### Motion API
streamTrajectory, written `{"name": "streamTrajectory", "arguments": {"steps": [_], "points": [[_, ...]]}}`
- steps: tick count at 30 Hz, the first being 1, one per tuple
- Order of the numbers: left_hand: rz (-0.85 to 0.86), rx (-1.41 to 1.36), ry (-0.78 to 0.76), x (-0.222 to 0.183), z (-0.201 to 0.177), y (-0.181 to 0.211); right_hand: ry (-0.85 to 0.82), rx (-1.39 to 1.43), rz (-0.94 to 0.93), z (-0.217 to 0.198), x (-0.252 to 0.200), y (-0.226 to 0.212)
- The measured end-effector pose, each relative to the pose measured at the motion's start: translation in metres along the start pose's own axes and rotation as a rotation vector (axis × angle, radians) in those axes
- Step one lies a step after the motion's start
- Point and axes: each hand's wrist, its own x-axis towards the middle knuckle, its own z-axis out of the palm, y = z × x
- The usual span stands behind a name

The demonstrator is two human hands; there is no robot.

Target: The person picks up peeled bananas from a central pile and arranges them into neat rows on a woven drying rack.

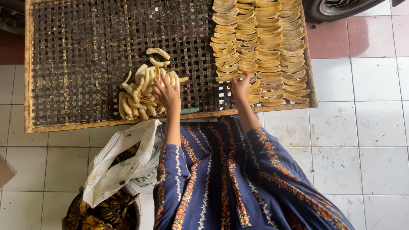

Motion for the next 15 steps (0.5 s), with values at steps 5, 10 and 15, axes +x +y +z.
{"name": "streamTrajectory", "arguments": {"steps": [5, 10, 15], "points": [[0.093, 0.15, -0.066, 0.017, 0.022, -0.005, -0.034, 0.207, -0.084, -0.013, -0.045, -0.017], [-0.042, 0.131, -0.215, 0.043, 0.018, -0.007, -0.186, 0.157, -0.259, -0.012, -0.082, 0.007], [-0.045, 0.147, -0.15, 0.056, 0.02, -0.009, -0.339, 0.055, -0.365, -0.008, -0.099, 0.01]]}}
